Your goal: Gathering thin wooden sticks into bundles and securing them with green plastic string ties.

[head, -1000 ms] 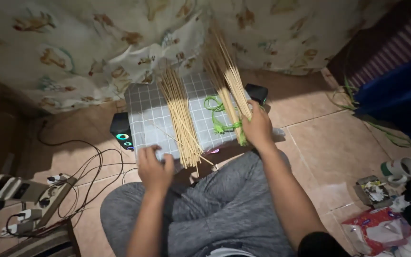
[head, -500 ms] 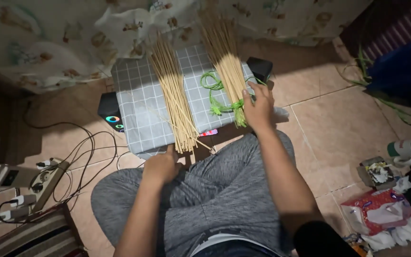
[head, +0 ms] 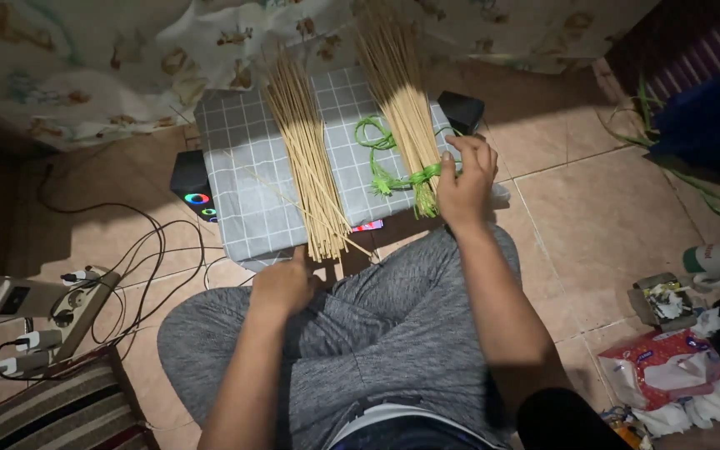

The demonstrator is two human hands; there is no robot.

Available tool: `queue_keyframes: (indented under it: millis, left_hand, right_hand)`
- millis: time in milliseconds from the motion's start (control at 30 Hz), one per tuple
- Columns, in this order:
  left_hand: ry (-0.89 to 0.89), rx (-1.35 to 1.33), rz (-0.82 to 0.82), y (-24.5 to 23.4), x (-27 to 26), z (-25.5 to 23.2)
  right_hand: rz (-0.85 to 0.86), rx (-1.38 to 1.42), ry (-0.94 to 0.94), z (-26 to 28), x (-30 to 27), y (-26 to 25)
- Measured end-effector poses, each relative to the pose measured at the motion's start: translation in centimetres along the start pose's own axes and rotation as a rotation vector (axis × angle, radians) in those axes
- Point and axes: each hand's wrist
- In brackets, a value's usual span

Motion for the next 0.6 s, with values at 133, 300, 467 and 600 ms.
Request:
queue_keyframes:
  millis: [133,300,467,600]
  left_hand:
    - [0.014,0.003,-0.018,0.1,0.2,0.2]
    - [0.024,-0.006,-0.043,1.1,0.7,0.7]
    - [0.011,-0.056,-0.192,1.0,0.0,0.4]
    - [-0.078,-0.381,-0.403,-2.3,-3.5,-2.4]
  right_hand:
    - [-0.030,0.040,-0.073,-0.1,-0.3,0.2]
    - [0.049,0.062,-0.080,2.3,-1.7,-0.4]
    - [0.675,-0.260,0.176,9.3,-2.3,-1.5]
    - [0.961,-0.298,0.222,12.7,-3.2,-0.2]
Point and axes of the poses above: each hand's wrist, its own x-axis towards the middle knuckle, its own y-axis out of the palm, z = x × y
